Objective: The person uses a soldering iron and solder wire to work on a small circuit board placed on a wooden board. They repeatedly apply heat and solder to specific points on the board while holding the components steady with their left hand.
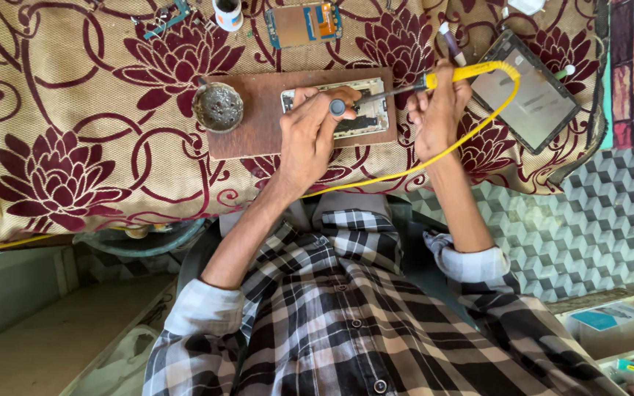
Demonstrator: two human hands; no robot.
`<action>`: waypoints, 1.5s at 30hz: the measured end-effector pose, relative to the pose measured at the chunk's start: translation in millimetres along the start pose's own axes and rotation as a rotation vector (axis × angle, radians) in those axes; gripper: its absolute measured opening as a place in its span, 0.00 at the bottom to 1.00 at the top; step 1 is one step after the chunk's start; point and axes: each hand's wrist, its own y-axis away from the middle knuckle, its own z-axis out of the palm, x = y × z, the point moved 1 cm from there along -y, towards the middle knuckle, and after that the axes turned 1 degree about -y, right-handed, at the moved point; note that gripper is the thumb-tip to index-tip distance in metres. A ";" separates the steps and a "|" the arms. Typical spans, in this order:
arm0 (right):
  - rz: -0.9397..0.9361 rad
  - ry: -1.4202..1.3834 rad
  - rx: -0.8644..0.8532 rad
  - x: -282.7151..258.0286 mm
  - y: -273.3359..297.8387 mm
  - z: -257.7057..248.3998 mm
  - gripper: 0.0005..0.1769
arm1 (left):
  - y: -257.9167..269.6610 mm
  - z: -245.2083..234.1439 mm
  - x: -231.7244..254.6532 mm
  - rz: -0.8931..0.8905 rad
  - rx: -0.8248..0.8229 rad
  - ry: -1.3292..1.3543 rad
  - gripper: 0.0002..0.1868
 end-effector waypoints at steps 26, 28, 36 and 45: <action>-0.523 0.100 -0.196 26.5 59.7 -7.9 0.16 | 1.7 1.5 -6.2 -0.032 0.053 -0.062 0.08; -0.526 0.127 -0.197 25.9 60.0 -8.4 0.15 | 0.9 2.1 -5.5 -0.028 0.051 -0.055 0.08; -0.519 0.083 -0.210 26.7 63.4 -9.3 0.14 | 2.5 1.9 -3.5 -0.040 0.052 -0.047 0.08; -0.563 0.014 -0.116 39.6 57.7 -23.2 0.14 | 1.2 1.4 -3.3 0.005 0.049 -0.054 0.09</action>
